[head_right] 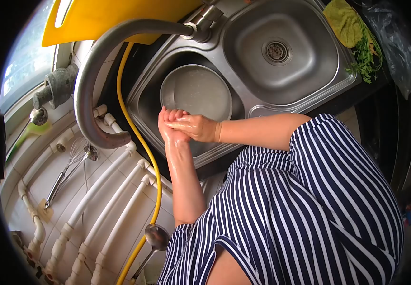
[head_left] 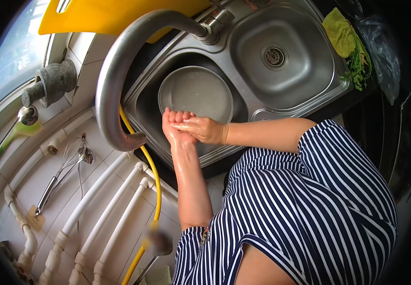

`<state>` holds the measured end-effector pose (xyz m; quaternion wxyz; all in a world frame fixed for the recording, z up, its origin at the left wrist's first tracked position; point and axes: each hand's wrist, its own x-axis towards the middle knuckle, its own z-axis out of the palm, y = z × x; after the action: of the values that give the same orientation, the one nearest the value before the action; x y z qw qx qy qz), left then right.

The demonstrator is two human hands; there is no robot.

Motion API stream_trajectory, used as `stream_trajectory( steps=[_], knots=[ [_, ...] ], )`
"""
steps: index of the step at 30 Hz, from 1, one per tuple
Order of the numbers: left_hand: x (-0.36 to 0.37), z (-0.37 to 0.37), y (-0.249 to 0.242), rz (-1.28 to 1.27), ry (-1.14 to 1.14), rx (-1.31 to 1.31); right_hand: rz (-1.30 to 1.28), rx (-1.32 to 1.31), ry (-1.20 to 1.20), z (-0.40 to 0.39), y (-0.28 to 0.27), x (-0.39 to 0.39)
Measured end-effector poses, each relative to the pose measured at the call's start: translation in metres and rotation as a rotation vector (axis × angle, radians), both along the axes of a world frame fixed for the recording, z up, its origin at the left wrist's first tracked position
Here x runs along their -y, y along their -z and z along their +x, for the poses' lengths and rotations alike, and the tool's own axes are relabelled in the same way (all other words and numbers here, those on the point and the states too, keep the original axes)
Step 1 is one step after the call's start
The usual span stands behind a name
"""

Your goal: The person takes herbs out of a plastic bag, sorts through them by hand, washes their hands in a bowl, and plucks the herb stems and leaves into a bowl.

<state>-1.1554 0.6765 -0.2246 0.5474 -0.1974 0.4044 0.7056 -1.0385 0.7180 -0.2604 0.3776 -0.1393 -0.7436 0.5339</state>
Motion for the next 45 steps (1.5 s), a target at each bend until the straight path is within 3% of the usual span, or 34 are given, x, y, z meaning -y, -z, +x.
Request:
stream_trajectory(
  steps=[1,3,4,5,7,9,11,12,16,18,19,22,25,27,31,33,34,36,42,45],
  knots=[
    [-0.002,0.005,0.001,0.000,-0.002,-0.001,0.000,-0.001,-0.002,-0.002,0.008,-0.006],
    [-0.018,0.023,-0.008,-0.400,-0.161,-0.129,0.207,-0.035,-0.027,-0.008,0.010,-0.022],
    [-0.012,0.027,0.000,-0.298,-0.064,-0.216,0.139,0.104,-0.018,-0.009,0.008,-0.024],
    [-0.014,0.036,-0.001,-0.278,-0.128,-0.246,0.138,0.103,-0.019,-0.011,-0.001,-0.030],
    [-0.025,0.055,-0.011,-0.421,-0.002,-0.579,0.402,0.492,0.377,-0.019,-0.018,-0.043],
    [-0.029,0.055,-0.023,-0.437,-0.026,-0.626,0.341,0.469,0.408,-0.025,-0.025,-0.044],
    [-0.028,0.049,-0.031,-0.474,0.112,-0.819,-0.628,0.436,-0.136,-0.021,-0.041,-0.037],
    [-0.029,0.048,-0.031,-0.447,0.057,-0.776,-0.527,0.390,-0.044,-0.020,-0.045,-0.035],
    [-0.023,0.038,-0.035,-0.366,-0.010,-0.673,-0.511,0.317,0.022,-0.020,-0.054,-0.036],
    [-0.026,0.036,-0.050,-0.240,0.038,-0.662,-1.035,-0.008,-0.130,-0.024,-0.048,-0.040],
    [-0.028,0.036,-0.059,-0.113,0.087,-0.649,-1.152,-0.073,-0.206,-0.024,-0.043,-0.046],
    [-0.030,0.043,-0.081,-0.139,0.110,-0.689,-0.982,0.052,-0.141,-0.015,-0.050,-0.062],
    [-0.020,0.033,-0.082,-0.199,0.145,-0.776,-1.048,0.085,-0.240,-0.015,-0.053,-0.063],
    [-0.015,0.026,-0.082,-0.347,0.201,-1.027,-1.261,-0.019,-0.260,-0.015,-0.053,-0.060],
    [-0.012,0.023,-0.084,-0.280,0.178,-0.997,-1.147,0.015,-0.249,-0.016,-0.049,-0.062],
    [-0.015,0.021,-0.090,-0.283,0.192,-0.943,-0.617,0.155,-0.088,-0.015,-0.043,-0.065],
    [-0.013,0.019,-0.089,-0.282,0.241,-0.945,-0.616,0.156,-0.090,-0.013,-0.042,-0.065],
    [-0.009,0.015,-0.086,-0.283,0.288,-0.944,-0.357,0.296,-0.036,-0.009,-0.046,-0.068],
    [-0.004,0.012,-0.083,-0.311,0.338,-0.850,-0.178,0.370,-0.018,-0.005,-0.051,-0.073],
    [0.001,0.010,-0.080,-0.314,0.354,-0.823,-0.206,0.370,-0.040,-0.005,-0.053,-0.074]
  ],
)
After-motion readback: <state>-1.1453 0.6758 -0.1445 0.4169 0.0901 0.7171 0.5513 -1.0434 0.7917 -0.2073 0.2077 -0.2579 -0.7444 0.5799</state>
